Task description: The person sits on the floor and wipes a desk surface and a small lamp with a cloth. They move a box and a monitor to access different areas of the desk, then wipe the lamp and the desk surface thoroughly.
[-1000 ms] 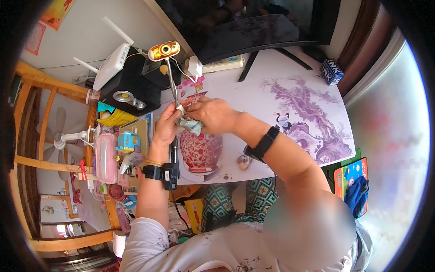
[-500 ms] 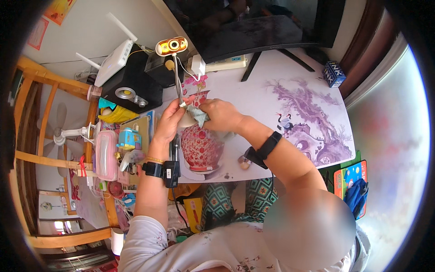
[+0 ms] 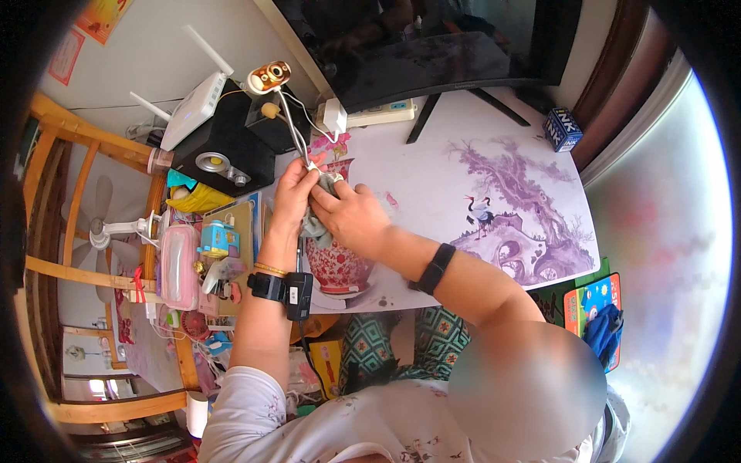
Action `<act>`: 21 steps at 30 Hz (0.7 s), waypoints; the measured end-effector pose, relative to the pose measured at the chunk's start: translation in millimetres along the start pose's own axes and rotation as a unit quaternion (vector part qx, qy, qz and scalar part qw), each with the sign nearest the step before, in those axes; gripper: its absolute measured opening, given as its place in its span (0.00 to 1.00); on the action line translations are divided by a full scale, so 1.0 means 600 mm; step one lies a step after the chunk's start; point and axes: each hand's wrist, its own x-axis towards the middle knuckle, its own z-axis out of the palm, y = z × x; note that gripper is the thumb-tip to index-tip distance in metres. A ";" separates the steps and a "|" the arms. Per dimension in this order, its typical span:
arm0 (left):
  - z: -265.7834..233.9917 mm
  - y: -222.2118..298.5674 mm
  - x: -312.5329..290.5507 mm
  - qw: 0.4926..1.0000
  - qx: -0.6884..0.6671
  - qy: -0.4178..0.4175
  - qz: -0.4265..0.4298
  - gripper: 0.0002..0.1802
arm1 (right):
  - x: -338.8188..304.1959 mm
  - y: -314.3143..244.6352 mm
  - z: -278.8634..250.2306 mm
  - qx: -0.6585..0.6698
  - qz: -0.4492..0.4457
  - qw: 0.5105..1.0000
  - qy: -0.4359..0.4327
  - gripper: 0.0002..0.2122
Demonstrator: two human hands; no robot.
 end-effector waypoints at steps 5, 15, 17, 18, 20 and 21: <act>-0.001 -0.011 -0.010 0.999 0.012 0.032 0.000 0.12 | -0.017 0.030 -0.007 0.003 0.059 0.998 0.004 0.17; -0.003 -0.024 -0.014 0.997 -0.079 0.009 0.016 0.14 | -0.034 0.088 0.011 0.210 0.187 0.955 0.096 0.18; 0.001 -0.017 -0.019 0.995 -0.093 0.000 0.020 0.14 | -0.027 0.049 -0.006 0.193 0.083 0.973 0.092 0.20; 0.003 -0.013 -0.022 0.995 -0.101 -0.004 0.021 0.14 | -0.027 0.049 -0.008 0.164 0.081 0.980 0.079 0.20; -0.001 -0.013 -0.026 0.998 -0.058 -0.005 0.026 0.14 | -0.023 0.050 -0.011 0.106 0.076 0.990 0.053 0.20; -0.004 -0.015 -0.026 0.999 -0.032 -0.004 0.035 0.14 | -0.022 0.061 -0.007 0.066 0.104 0.992 0.039 0.20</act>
